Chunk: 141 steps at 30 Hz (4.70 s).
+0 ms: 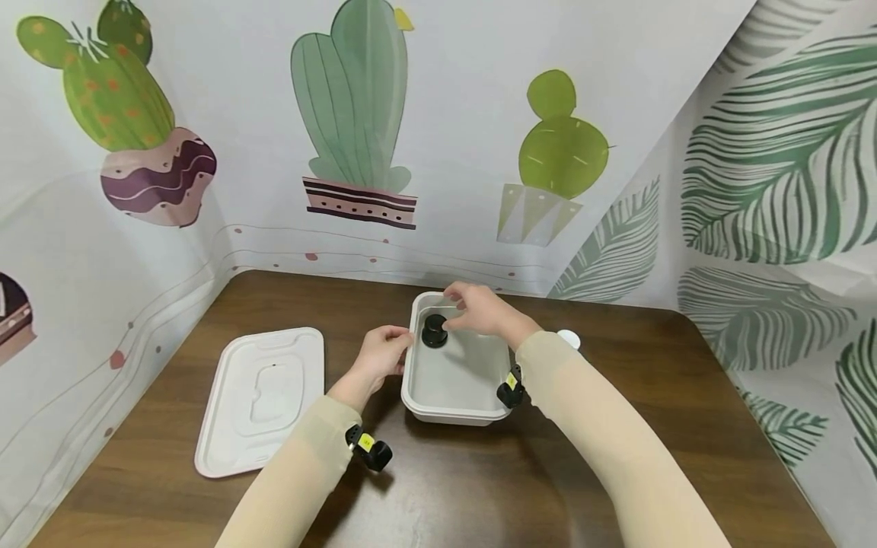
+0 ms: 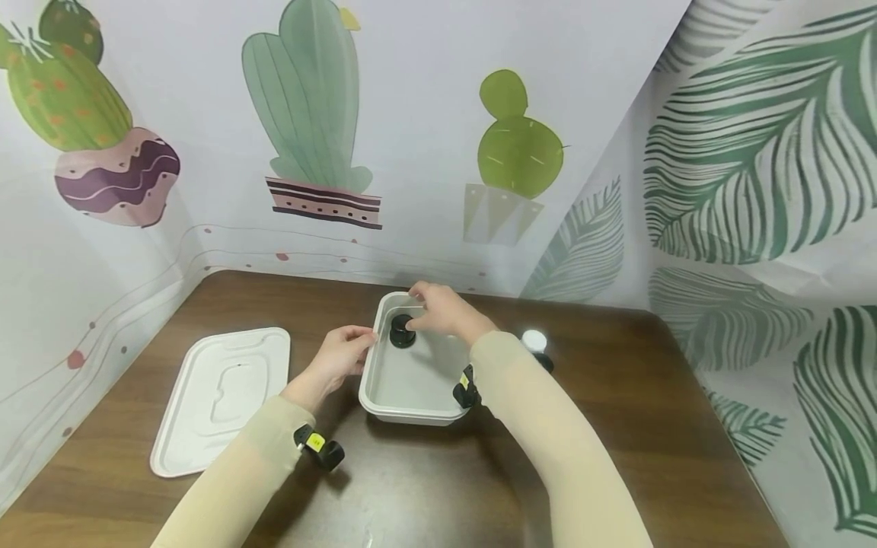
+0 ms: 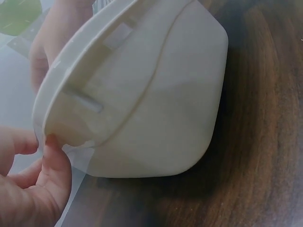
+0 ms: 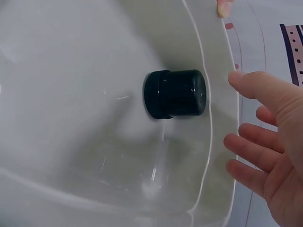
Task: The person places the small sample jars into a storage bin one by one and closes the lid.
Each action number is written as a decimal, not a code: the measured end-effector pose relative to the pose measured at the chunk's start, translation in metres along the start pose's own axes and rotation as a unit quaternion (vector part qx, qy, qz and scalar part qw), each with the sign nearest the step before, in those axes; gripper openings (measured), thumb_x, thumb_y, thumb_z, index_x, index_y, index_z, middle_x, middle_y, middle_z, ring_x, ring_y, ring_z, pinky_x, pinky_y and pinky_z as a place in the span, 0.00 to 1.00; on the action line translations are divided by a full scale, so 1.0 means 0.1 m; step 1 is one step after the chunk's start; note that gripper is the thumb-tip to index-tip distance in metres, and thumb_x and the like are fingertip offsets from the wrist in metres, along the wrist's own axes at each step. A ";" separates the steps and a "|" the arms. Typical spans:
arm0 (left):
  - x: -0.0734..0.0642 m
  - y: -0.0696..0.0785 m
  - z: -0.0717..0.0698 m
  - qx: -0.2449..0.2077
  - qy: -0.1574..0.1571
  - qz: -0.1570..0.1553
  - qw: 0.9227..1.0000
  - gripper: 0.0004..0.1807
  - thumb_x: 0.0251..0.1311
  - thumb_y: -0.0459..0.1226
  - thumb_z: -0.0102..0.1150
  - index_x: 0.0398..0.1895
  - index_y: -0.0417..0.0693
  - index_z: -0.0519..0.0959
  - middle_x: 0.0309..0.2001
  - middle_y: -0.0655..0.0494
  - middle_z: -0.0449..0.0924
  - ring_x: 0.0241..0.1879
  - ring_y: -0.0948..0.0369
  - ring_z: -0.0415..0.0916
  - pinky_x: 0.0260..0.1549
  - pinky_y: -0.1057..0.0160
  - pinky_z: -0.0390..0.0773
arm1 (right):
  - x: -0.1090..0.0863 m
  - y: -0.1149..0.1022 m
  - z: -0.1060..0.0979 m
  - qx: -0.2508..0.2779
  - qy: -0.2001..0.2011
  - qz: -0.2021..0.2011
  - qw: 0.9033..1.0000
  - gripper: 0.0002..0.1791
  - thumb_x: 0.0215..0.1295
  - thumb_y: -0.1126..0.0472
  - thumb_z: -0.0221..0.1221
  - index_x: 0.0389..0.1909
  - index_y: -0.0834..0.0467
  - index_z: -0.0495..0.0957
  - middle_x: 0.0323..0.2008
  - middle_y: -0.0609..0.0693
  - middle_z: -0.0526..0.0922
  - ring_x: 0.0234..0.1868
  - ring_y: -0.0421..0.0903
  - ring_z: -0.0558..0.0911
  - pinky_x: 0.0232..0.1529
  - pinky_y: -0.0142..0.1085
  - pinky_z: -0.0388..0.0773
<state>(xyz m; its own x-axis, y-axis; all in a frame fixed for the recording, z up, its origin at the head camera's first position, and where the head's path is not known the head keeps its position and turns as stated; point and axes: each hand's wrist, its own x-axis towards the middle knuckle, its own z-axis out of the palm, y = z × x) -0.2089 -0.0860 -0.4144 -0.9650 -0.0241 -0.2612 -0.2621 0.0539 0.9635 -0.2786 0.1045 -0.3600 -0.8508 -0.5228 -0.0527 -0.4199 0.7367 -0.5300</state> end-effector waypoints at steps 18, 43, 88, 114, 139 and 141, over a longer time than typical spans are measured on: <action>0.00 -0.09 -0.03 -0.008 -0.024 -0.012 1.000 0.17 0.57 0.37 0.54 0.48 0.39 0.72 0.42 0.38 0.75 0.34 0.51 0.78 0.24 0.62 0.79 | -0.26 0.11 -0.10 0.007 0.028 -0.013 1.000 0.33 0.47 0.50 0.65 0.54 0.59 0.68 0.53 0.54 0.73 0.51 0.48 0.76 0.50 0.39 0.72; 0.00 -0.09 -0.10 -0.019 -0.041 -0.017 0.999 0.17 0.54 0.35 0.56 0.47 0.38 0.72 0.35 0.46 0.75 0.25 0.59 0.74 0.22 0.64 0.78 | -0.73 0.37 -0.03 0.128 0.129 -0.006 0.983 0.29 0.50 0.50 0.64 0.51 0.60 0.71 0.49 0.56 0.76 0.49 0.50 0.77 0.48 0.44 0.74; -0.01 -0.14 -0.06 -0.034 -0.028 -0.007 0.999 0.15 0.55 0.34 0.53 0.47 0.40 0.72 0.37 0.39 0.76 0.23 0.60 0.74 0.18 0.65 0.76 | -1.25 0.73 0.03 0.173 0.221 0.005 0.960 0.25 0.49 0.54 0.65 0.48 0.58 0.72 0.44 0.56 0.79 0.46 0.51 0.78 0.48 0.45 0.74; -0.01 -0.14 -0.08 -0.034 -0.033 -0.011 0.999 0.16 0.56 0.35 0.53 0.48 0.39 0.71 0.37 0.41 0.75 0.23 0.61 0.74 0.19 0.65 0.76 | -1.55 0.93 0.01 0.198 0.301 0.023 0.933 0.23 0.49 0.66 0.65 0.47 0.67 0.72 0.43 0.64 0.78 0.44 0.56 0.77 0.42 0.34 0.77; -0.02 -0.14 -0.06 -0.042 -0.035 -0.008 0.998 0.16 0.56 0.34 0.53 0.48 0.38 0.71 0.37 0.41 0.75 0.23 0.61 0.74 0.18 0.65 0.76 | -1.72 1.07 0.13 0.168 0.360 0.097 0.913 0.22 0.49 0.62 0.65 0.45 0.66 0.72 0.44 0.62 0.77 0.46 0.57 0.77 0.43 0.33 0.76; -0.02 -0.14 -0.06 -0.042 -0.035 -0.008 0.998 0.16 0.56 0.34 0.53 0.48 0.38 0.71 0.36 0.42 0.75 0.23 0.61 0.74 0.18 0.65 0.76 | -1.71 1.16 0.17 0.170 0.359 0.104 0.912 0.23 0.49 0.60 0.66 0.46 0.65 0.72 0.44 0.60 0.77 0.47 0.55 0.77 0.45 0.34 0.76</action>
<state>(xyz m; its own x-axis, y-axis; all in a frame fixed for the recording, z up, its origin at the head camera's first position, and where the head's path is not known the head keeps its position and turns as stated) -0.2035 -0.0925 -0.4272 -0.9596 0.0457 -0.2775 -0.2790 -0.0304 0.9598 -0.1771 0.2723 -0.4269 -0.9396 0.1189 0.3210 -0.2073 0.5487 -0.8099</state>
